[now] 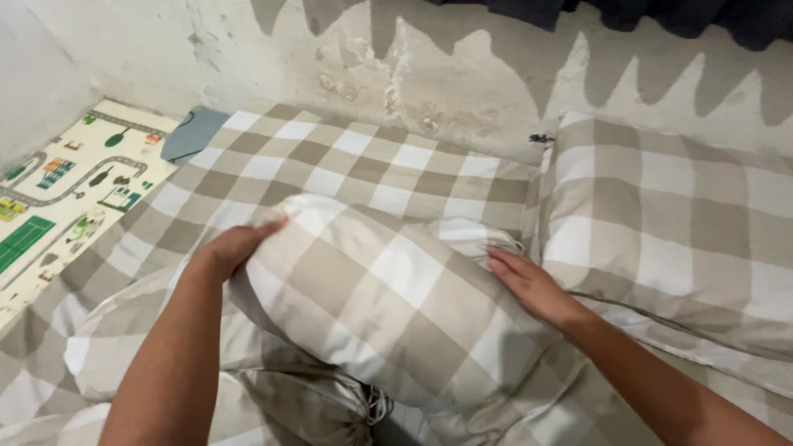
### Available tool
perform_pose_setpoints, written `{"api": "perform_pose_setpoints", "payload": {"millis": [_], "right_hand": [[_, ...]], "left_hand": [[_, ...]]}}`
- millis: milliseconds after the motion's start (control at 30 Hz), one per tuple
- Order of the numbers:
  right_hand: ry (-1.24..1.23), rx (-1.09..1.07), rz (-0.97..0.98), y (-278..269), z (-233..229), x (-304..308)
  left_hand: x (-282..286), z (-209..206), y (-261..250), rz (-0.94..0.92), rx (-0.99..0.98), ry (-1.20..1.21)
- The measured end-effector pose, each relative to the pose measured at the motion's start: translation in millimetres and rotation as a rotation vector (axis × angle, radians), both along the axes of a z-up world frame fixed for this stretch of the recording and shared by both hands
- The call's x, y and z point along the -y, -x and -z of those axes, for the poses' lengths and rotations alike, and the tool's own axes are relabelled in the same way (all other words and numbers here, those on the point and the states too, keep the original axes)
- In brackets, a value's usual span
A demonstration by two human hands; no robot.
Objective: The person arranges pillows and a bolster on a bed with a checkered sheet. They smooth the bedding and align the items neatly at the head of the bed.
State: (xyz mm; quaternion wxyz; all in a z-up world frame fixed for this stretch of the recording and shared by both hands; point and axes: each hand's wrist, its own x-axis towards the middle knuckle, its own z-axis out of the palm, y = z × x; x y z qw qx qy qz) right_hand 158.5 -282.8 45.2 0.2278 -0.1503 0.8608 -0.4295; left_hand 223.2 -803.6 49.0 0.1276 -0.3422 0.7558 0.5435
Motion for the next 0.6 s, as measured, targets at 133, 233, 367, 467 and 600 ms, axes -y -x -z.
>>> {"api": "perform_pose_setpoints", "payload": {"millis": [133, 233, 367, 467, 600], "right_hand": [[-0.038, -0.086, -0.325, -17.0, -5.2, 75.5], [0.059, 0.033, -0.38, -7.4, -2.6, 98.6], [-0.208, -0.254, -0.101, 25.5, 15.4, 92.9], [-0.524, -0.227, 0.044, 45.8, 33.0, 79.1], [-0.77, -0.04, 0.011, 66.1, 55.2, 80.9]], "left_hand": [[32.4, -5.8, -11.8, 0.228, 0.422, 0.075], [60.8, -20.1, -13.0, 0.352, 0.707, 0.128], [80.8, -20.8, -32.3, 0.147, 0.517, 0.256], [80.7, 6.8, -56.5, -0.096, 0.619, 0.531], [106.1, 52.7, -99.8, -0.297, 0.731, 0.726]]}}
